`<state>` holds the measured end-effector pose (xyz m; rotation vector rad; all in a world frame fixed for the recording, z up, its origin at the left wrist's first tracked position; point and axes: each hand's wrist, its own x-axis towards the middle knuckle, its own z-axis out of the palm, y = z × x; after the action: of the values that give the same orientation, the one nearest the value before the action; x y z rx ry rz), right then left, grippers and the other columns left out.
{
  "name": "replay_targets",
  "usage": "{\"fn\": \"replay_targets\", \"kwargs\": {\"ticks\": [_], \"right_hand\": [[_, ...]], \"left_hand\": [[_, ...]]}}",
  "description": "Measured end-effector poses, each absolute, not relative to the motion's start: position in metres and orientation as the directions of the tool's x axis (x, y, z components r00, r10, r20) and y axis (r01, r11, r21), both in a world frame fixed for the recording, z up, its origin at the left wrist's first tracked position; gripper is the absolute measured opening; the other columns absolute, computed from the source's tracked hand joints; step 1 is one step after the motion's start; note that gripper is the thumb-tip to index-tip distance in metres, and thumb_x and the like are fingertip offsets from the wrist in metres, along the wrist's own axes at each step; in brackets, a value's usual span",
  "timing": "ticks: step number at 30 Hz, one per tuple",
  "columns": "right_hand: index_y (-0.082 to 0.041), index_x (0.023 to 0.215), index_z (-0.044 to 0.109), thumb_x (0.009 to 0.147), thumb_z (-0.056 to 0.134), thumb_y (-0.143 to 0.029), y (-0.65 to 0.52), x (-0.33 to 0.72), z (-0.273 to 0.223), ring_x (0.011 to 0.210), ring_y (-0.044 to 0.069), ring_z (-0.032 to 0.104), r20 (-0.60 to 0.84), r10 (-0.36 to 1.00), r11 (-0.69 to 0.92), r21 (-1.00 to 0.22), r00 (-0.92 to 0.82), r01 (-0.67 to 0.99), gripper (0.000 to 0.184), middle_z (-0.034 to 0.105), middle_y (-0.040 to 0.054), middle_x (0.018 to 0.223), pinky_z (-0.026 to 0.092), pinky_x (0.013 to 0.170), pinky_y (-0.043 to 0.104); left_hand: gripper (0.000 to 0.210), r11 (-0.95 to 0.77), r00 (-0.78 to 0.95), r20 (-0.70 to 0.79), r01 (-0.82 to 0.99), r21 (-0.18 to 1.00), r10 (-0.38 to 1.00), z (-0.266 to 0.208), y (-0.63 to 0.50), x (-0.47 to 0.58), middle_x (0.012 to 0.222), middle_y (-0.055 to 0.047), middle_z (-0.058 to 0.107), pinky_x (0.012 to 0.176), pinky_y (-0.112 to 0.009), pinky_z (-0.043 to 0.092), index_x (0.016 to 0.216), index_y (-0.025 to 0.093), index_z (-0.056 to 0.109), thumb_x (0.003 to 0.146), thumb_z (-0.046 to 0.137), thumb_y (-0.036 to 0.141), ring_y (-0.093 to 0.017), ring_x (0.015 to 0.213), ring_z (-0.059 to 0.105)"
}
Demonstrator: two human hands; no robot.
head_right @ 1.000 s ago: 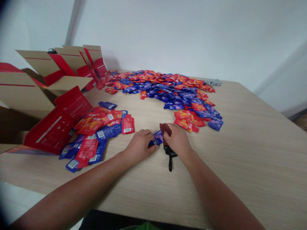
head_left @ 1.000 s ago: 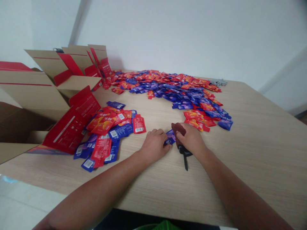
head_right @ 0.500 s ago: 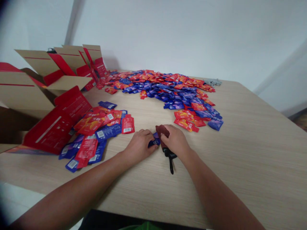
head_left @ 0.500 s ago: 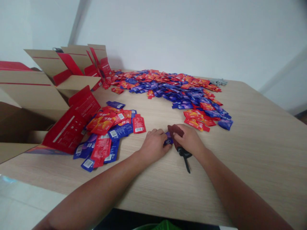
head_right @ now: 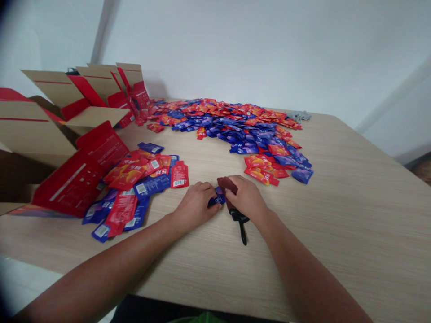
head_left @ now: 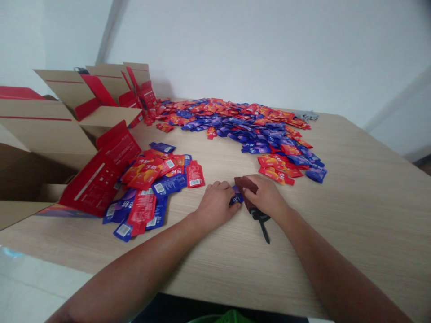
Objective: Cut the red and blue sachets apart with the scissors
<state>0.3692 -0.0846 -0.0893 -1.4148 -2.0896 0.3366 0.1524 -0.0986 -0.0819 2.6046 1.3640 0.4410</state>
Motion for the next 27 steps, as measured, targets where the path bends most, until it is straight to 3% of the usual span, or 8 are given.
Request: {"fn": "replay_targets", "kwargs": {"ticks": [5, 12, 17, 27], "right_hand": [[-0.026, 0.128, 0.073, 0.092, 0.064, -0.019, -0.089, 0.365, -0.086, 0.11, 0.024, 0.07, 0.312, 0.875, 0.484, -0.541, -0.371, 0.687, 0.038, 0.076, 0.0056, 0.123, 0.052, 0.097, 0.036], [-0.022, 0.11, 0.074, 0.091, 0.065, -0.027, -0.08, 0.376, -0.094, 0.09, 0.025, 0.069, 0.351, 0.93, 0.284, -0.507, -0.105, 0.814, 0.022, 0.077, 0.0067, 0.101, 0.05, 0.08, 0.035], [-0.021, 0.112, 0.071, 0.091, 0.062, -0.028, -0.077, 0.38, -0.098, 0.092, 0.028, 0.069, 0.387, 0.921, 0.228, -0.465, -0.036, 0.855, 0.024, 0.075, 0.0093, 0.103, 0.051, 0.081, 0.038], [-0.022, 0.121, 0.068, 0.092, 0.064, -0.024, -0.087, 0.366, -0.094, 0.109, 0.027, 0.067, 0.392, 0.868, 0.473, -0.465, -0.305, 0.748, 0.029, 0.073, 0.0089, 0.12, 0.052, 0.094, 0.039]], "left_hand": [[0.02, -0.567, 0.531, 0.199, 0.766, 0.303, 0.824, -0.084, -0.098, 0.153, 0.111, -0.007, 0.069, 0.094, -0.044, 0.05, 0.105, 0.023, 0.074, 0.092, 0.072, 0.039, -0.029, 0.106, 0.062], [0.022, -0.566, 0.534, 0.188, 0.772, 0.288, 0.824, -0.081, -0.099, 0.152, 0.109, -0.009, 0.069, 0.092, -0.044, 0.05, 0.103, 0.022, 0.074, 0.093, 0.072, 0.041, -0.029, 0.107, 0.062], [0.022, -0.568, 0.535, 0.191, 0.77, 0.29, 0.823, -0.081, -0.099, 0.152, 0.11, -0.01, 0.069, 0.091, -0.044, 0.05, 0.104, 0.022, 0.074, 0.093, 0.072, 0.041, -0.029, 0.105, 0.062], [0.019, -0.601, 0.573, 0.185, 0.745, 0.288, 0.799, -0.08, -0.099, 0.153, 0.11, -0.009, 0.07, 0.092, -0.044, 0.05, 0.103, 0.023, 0.075, 0.094, 0.069, 0.039, -0.029, 0.107, 0.062]]}}
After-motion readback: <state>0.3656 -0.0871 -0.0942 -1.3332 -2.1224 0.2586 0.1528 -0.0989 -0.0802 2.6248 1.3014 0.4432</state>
